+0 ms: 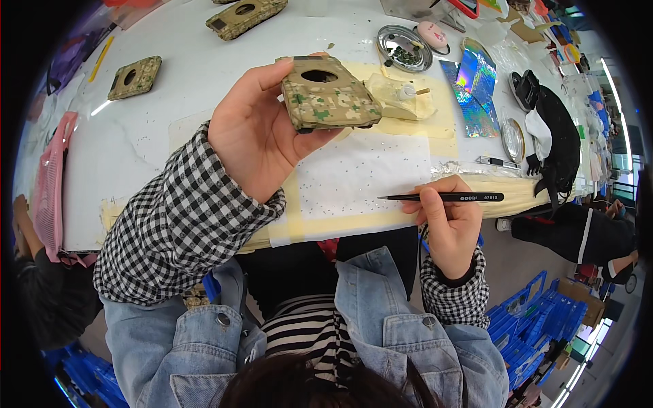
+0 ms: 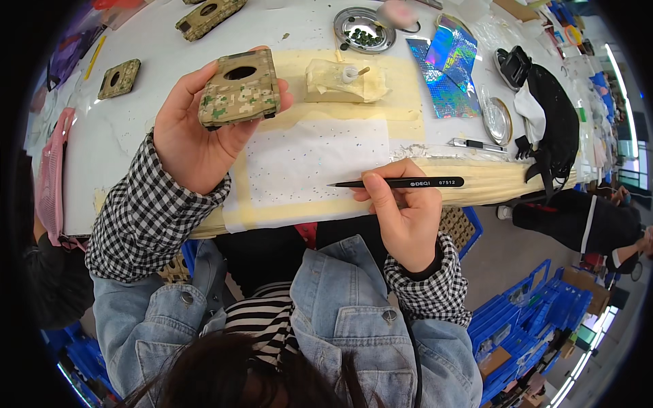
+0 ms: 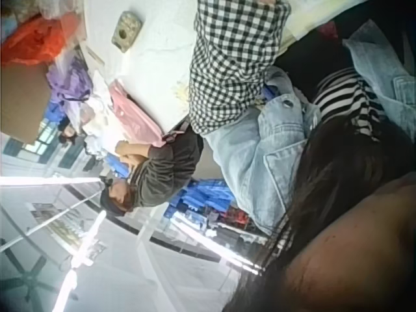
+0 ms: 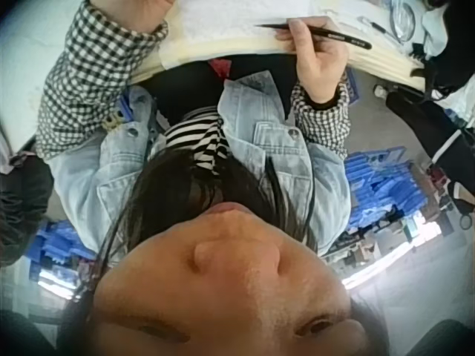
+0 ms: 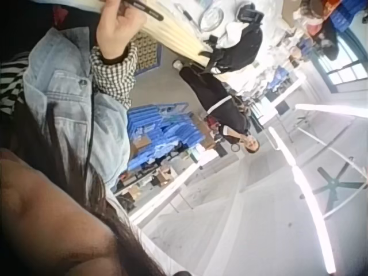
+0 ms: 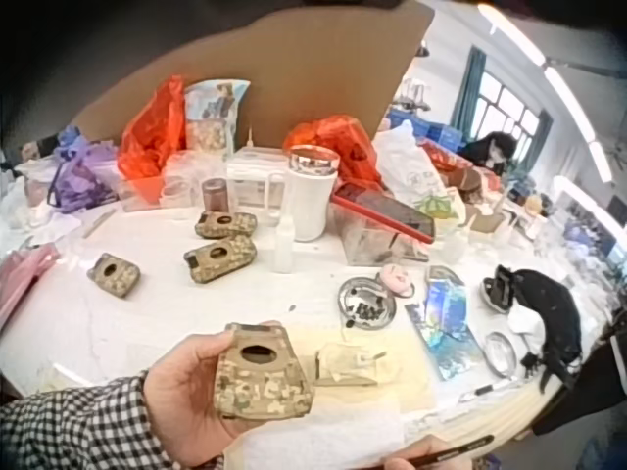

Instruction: Applying detail paint or adhesive to a model tank using a fine brush.

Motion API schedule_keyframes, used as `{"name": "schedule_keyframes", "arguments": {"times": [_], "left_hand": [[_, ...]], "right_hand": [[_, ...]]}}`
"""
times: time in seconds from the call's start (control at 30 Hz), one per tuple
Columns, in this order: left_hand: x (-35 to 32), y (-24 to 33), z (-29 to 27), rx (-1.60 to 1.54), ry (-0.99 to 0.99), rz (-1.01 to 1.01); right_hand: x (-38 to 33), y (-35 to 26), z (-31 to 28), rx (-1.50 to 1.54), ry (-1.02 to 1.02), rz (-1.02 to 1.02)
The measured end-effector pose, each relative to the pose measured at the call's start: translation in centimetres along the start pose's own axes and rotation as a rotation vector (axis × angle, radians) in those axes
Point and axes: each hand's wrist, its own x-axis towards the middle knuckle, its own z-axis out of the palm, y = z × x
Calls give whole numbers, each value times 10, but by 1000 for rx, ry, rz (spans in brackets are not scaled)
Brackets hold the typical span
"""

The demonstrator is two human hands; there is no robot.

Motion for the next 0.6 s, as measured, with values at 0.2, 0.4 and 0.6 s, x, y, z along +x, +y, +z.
{"name": "schedule_keyframes", "arguments": {"times": [0.2, 0.4, 0.6], "left_hand": [[0, 0, 0, -3, 7, 0], [-1, 0, 2, -7, 11, -4], [-1, 0, 2, 13, 25, 0]], "right_hand": [[-1, 0, 0, 3, 11, 5], [0, 1, 0, 3, 2, -8], [0, 0, 1, -3, 10, 1]]}}
